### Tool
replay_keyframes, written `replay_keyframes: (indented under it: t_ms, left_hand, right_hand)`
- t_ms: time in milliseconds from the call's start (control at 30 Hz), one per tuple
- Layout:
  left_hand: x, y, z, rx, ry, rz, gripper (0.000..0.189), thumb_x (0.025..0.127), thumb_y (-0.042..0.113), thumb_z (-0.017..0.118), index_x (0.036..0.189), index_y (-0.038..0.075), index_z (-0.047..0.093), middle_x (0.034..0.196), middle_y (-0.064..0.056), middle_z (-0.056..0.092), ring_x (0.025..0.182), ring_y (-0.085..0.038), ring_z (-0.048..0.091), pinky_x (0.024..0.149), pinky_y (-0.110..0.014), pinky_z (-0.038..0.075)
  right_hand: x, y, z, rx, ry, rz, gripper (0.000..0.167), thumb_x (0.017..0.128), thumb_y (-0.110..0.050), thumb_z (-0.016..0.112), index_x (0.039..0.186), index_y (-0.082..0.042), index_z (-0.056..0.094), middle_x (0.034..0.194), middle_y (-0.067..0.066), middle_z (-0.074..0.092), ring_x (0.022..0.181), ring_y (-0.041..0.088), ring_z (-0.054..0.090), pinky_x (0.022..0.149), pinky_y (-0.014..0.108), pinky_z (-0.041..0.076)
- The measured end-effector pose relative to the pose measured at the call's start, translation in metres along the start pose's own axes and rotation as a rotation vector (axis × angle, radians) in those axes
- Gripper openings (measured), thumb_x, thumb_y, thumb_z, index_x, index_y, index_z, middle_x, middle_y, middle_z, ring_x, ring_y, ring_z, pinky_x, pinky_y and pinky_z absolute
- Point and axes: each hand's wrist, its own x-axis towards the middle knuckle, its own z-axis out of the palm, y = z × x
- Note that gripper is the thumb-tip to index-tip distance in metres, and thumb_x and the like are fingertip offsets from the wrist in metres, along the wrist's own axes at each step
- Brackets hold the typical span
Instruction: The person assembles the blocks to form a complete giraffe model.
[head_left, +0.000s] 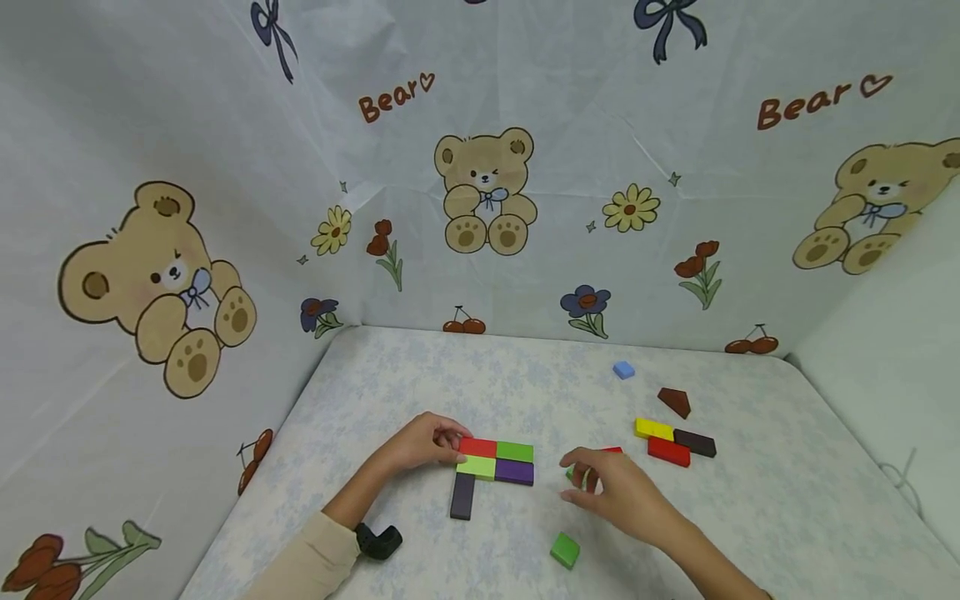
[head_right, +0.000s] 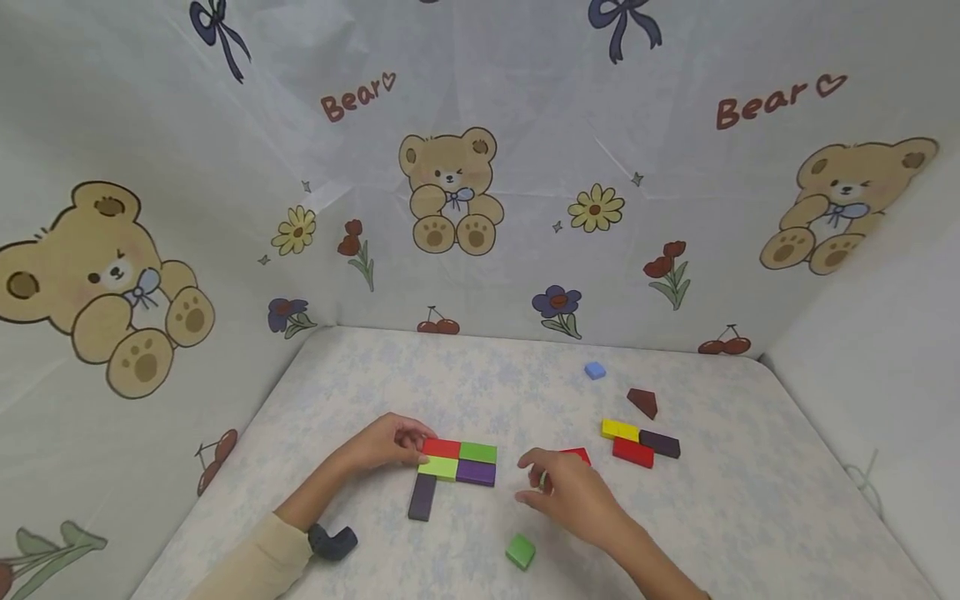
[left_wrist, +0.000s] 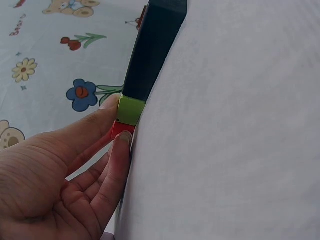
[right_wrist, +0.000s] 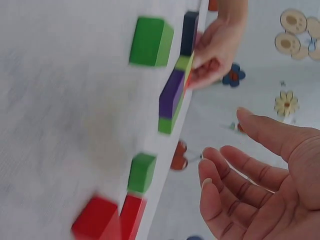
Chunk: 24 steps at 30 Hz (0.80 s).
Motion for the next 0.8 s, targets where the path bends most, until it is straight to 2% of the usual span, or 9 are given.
replay_keyframes:
  t_ms: [200,433,600,800]
  left_hand:
    - [-0.002,0.0,0.001,-0.017,0.005,-0.003,0.035,0.085,0.012,0.084,0.118,0.005,0.074,0.088,-0.002,0.068,0.07,-0.013,0.057,0.063,-0.025,0.048]
    - [-0.004,0.006,0.002,-0.041,0.026,-0.006,0.036,0.085,0.007,0.083,0.119,0.001,0.073,0.089,-0.009,0.068,0.072,-0.017,0.056,0.062,-0.024,0.046]
    - [-0.003,0.002,0.002,-0.029,0.023,-0.009,0.036,0.084,0.011,0.084,0.118,0.004,0.074,0.087,-0.004,0.067,0.071,-0.014,0.057,0.063,-0.025,0.047]
    - [-0.004,0.006,0.001,-0.029,0.019,-0.004,0.035,0.085,0.011,0.083,0.117,0.003,0.074,0.088,-0.004,0.067,0.072,-0.015,0.057,0.064,-0.025,0.048]
  right_hand:
    - [-0.017,0.03,-0.015,0.014,0.093,0.071,0.036,0.084,-0.023,0.084,0.115,-0.009,0.072,0.082,-0.011,0.063,0.075,0.009,0.057,0.061,0.022,0.052]
    - [-0.035,0.053,-0.026,-0.019,0.132,0.18,0.038,0.081,-0.023,0.087,0.113,-0.008,0.071,0.082,-0.007,0.063,0.074,0.012,0.057,0.058,0.023,0.049]
    - [-0.042,0.065,-0.029,-0.065,0.119,0.294,0.048,0.078,-0.023,0.089,0.119,-0.007,0.069,0.088,-0.002,0.063,0.073,0.013,0.056,0.058,0.025,0.048]
    - [-0.046,0.074,-0.028,-0.073,0.048,0.385,0.06,0.074,-0.028,0.091,0.125,-0.008,0.066,0.092,0.0,0.062,0.074,0.015,0.055,0.059,0.029,0.049]
